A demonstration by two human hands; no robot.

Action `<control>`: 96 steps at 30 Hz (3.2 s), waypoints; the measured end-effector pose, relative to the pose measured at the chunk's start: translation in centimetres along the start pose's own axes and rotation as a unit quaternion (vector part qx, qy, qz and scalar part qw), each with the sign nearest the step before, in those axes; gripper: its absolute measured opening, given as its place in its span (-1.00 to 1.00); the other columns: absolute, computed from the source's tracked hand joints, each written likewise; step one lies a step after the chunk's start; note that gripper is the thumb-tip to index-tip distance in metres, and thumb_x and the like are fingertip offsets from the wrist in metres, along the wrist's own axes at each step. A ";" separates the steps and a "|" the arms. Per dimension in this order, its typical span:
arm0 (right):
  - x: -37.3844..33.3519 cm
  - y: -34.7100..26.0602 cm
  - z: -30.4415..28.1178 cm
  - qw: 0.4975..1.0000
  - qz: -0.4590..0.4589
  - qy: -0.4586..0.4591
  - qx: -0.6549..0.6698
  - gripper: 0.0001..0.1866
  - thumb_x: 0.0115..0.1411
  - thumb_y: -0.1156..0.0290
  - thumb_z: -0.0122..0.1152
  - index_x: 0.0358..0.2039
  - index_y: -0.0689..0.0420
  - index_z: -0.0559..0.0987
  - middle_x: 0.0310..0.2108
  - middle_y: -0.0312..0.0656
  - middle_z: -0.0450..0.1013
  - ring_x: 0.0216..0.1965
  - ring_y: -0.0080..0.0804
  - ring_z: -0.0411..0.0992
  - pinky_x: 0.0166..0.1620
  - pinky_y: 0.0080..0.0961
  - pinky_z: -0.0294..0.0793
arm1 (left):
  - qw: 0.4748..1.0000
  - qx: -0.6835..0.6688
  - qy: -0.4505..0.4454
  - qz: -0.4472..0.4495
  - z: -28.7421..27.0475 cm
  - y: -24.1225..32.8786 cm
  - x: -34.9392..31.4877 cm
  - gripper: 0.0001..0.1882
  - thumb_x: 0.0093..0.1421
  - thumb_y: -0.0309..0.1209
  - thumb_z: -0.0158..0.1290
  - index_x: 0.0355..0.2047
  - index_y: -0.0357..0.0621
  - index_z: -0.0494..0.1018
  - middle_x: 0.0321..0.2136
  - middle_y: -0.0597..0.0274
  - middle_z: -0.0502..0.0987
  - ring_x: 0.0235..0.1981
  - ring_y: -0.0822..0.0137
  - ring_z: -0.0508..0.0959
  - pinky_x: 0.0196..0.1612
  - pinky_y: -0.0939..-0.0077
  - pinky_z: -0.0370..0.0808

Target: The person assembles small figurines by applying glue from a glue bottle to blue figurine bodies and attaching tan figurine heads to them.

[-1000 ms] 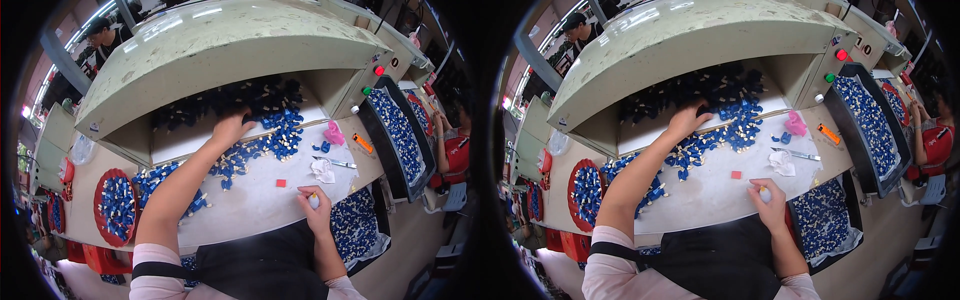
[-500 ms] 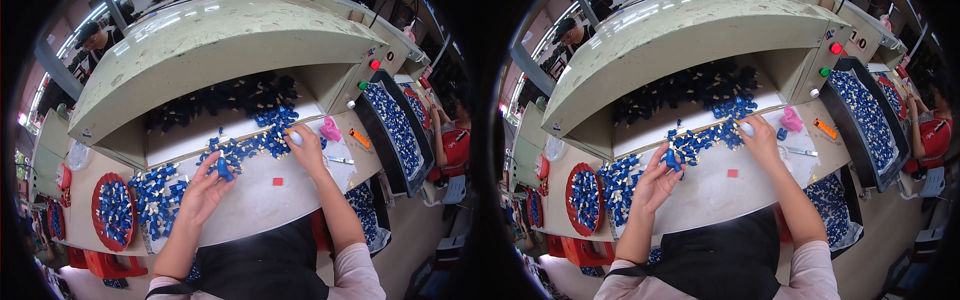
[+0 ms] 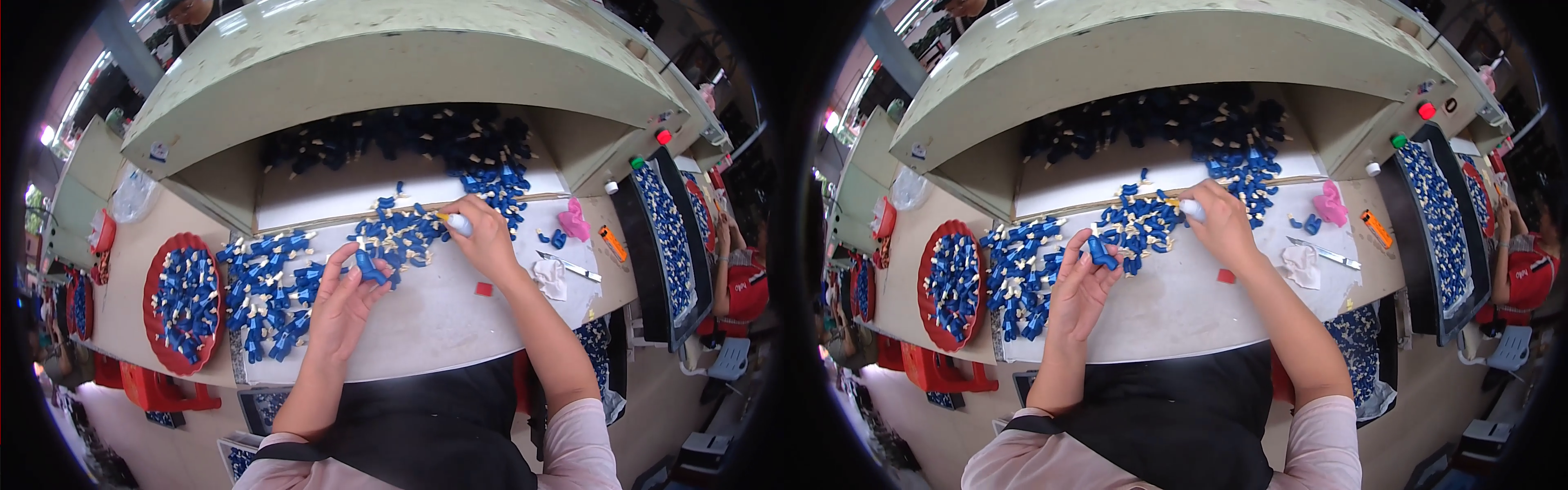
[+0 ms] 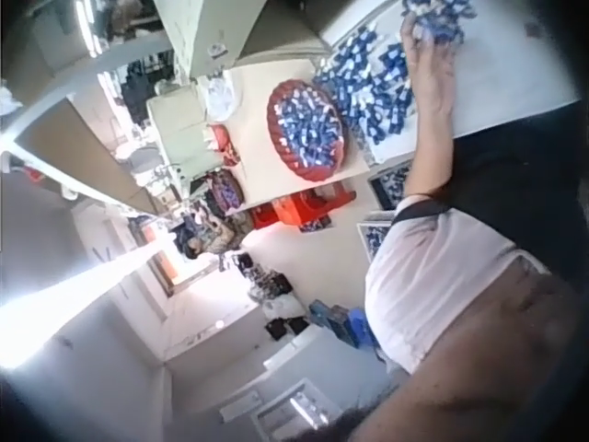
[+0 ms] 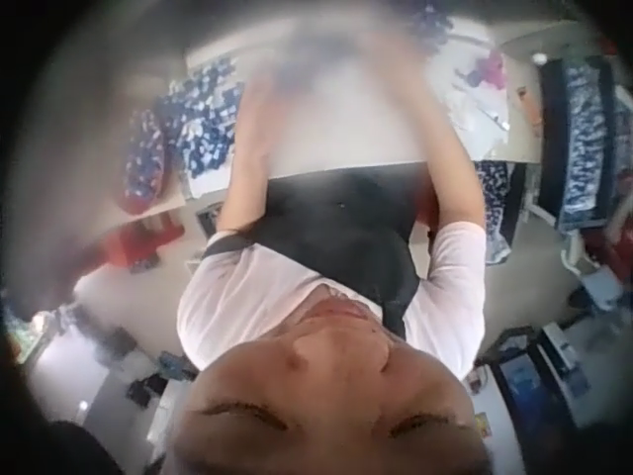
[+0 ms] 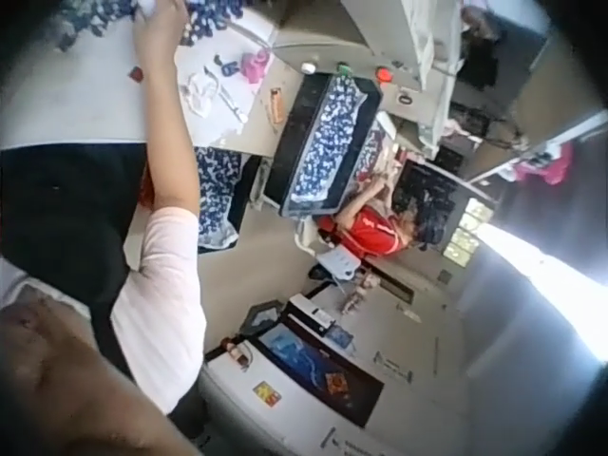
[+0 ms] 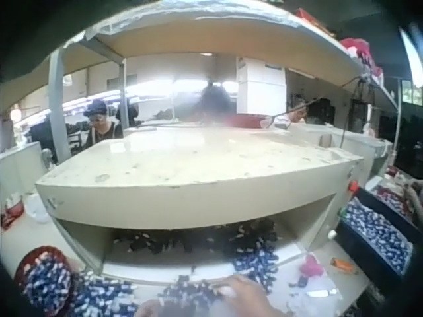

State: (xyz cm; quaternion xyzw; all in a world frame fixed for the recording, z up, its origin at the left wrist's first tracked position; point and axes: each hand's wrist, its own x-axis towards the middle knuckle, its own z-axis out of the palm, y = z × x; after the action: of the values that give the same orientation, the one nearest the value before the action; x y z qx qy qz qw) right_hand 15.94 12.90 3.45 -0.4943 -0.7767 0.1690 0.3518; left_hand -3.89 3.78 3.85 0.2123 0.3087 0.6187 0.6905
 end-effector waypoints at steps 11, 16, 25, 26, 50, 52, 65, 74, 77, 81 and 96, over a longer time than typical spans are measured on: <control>6.7 -1.8 4.0 0.995 0.036 0.002 -0.094 -0.69 -0.15 0.28 0.22 -0.41 0.23 0.51 -0.48 0.04 0.42 -0.37 -0.08 0.40 -0.27 -0.33 0.39 | 0.999 0.019 -0.031 0.029 0.3 -0.5 -0.3 -0.68 0.15 -0.44 -0.14 -0.07 -0.11 0.16 -0.25 0.06 0.41 -0.21 0.29 0.43 -0.15 0.43 0.38; 6.1 -1.4 5.4 0.993 0.053 -0.042 -0.099 -0.78 -0.17 0.42 0.17 -0.46 0.23 0.49 -0.44 0.02 0.40 -0.31 -0.06 0.36 -0.22 -0.29 0.35 | 0.995 0.063 -0.019 0.075 -0.1 -0.7 -0.9 -0.68 0.13 -0.46 -0.12 -0.08 -0.12 0.17 -0.27 0.06 0.41 -0.21 0.26 0.43 -0.16 0.43 0.40; 1.1 -2.2 -2.3 0.981 0.068 0.107 0.148 -0.82 -0.08 0.45 0.20 -0.41 0.14 0.44 -0.55 -0.17 0.44 -0.53 -0.43 0.43 -0.44 -0.59 0.36 | 0.984 0.109 -0.100 0.098 6.8 3.2 0.7 -0.68 0.13 -0.46 -0.13 -0.08 -0.10 0.15 -0.21 0.04 0.38 -0.18 0.27 0.41 -0.14 0.43 0.39; 0.2 -3.0 -4.2 0.960 0.068 0.131 0.236 -0.86 -0.06 0.49 0.17 -0.43 0.18 0.45 -0.58 -0.29 0.40 -0.56 -0.63 0.35 -0.49 -0.70 0.30 | 0.980 0.121 -0.130 0.087 8.6 3.5 0.8 -0.68 0.14 -0.47 -0.15 -0.07 -0.12 0.14 -0.19 0.05 0.37 -0.18 0.29 0.41 -0.14 0.45 0.38; 2.2 -11.8 -11.8 0.887 -0.130 0.326 0.301 -0.94 0.02 0.55 0.10 -0.45 0.21 0.43 -0.55 -0.36 0.35 -0.53 -0.75 0.26 -0.45 -0.83 0.24 | 0.894 0.227 -0.233 0.307 17.9 4.9 2.9 -0.69 0.09 -0.54 -0.07 -0.11 -0.28 0.30 -0.25 0.24 0.41 -0.26 0.51 0.39 -0.18 0.64 0.34; 2.2 -12.0 -11.8 0.898 -0.146 0.333 0.246 -0.95 0.01 0.55 0.10 -0.46 0.22 0.44 -0.54 -0.37 0.35 -0.52 -0.76 0.26 -0.45 -0.83 0.23 | 0.857 0.276 -0.206 0.383 17.6 4.9 3.0 -0.70 0.06 -0.59 -0.06 -0.14 -0.26 0.35 -0.27 0.26 0.41 -0.29 0.53 0.39 -0.20 0.68 0.35; 1.5 -11.5 -12.9 0.932 -0.053 0.252 0.254 -0.89 0.01 0.47 0.11 -0.49 0.25 0.44 -0.59 -0.31 0.39 -0.54 -0.71 0.28 -0.47 -0.73 0.28 | 0.795 0.390 -0.205 0.416 17.2 5.4 3.4 -0.72 0.02 -0.58 -0.02 -0.20 -0.23 0.40 -0.36 0.20 0.44 -0.38 0.48 0.47 -0.33 0.66 0.41; 1.1 -10.3 -13.6 0.923 -0.040 0.262 0.280 -0.90 0.01 0.47 0.11 -0.49 0.24 0.45 -0.60 -0.33 0.38 -0.54 -0.71 0.28 -0.47 -0.74 0.27 | 0.815 0.404 -0.216 0.355 18.4 4.6 3.3 -0.73 0.05 -0.55 -0.02 -0.19 -0.28 0.39 -0.34 0.28 0.40 -0.34 0.53 0.42 -0.28 0.73 0.37; 0.9 -10.0 -14.4 0.921 -0.027 0.256 0.292 -0.89 0.01 0.46 0.12 -0.48 0.24 0.46 -0.60 -0.34 0.38 -0.54 -0.72 0.28 -0.47 -0.75 0.27 | 0.784 0.413 -0.233 0.400 18.8 4.3 4.2 -0.73 0.03 -0.56 -0.03 -0.20 -0.28 0.37 -0.42 0.22 0.44 -0.41 0.48 0.47 -0.35 0.63 0.42; 0.4 -9.4 -14.8 0.921 -0.020 0.247 0.300 -0.87 0.00 0.44 0.13 -0.48 0.24 0.48 -0.61 -0.35 0.38 -0.55 -0.74 0.29 -0.47 -0.77 0.26 | 0.871 0.329 -0.280 0.233 19.0 4.2 4.3 -0.69 0.06 -0.53 -0.03 -0.14 -0.28 0.33 -0.31 0.23 0.43 -0.29 0.52 0.41 -0.18 0.64 0.35; -1.5 -8.1 -13.2 0.950 0.025 0.199 0.237 -0.88 -0.04 0.47 0.15 -0.48 0.24 0.47 -0.63 -0.34 0.39 -0.57 -0.73 0.30 -0.51 -0.76 0.28 | 0.896 0.292 -0.277 0.186 16.2 1.6 4.1 -0.76 0.06 -0.57 -0.06 -0.21 -0.28 0.31 -0.33 0.25 0.43 -0.28 0.50 0.42 -0.20 0.63 0.37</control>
State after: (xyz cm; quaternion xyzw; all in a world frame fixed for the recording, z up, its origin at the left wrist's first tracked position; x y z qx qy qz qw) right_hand 20.50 6.76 17.06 -0.4394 -0.6157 0.2550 0.6024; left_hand 6.29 9.46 15.97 0.6205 0.2268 0.5342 0.5274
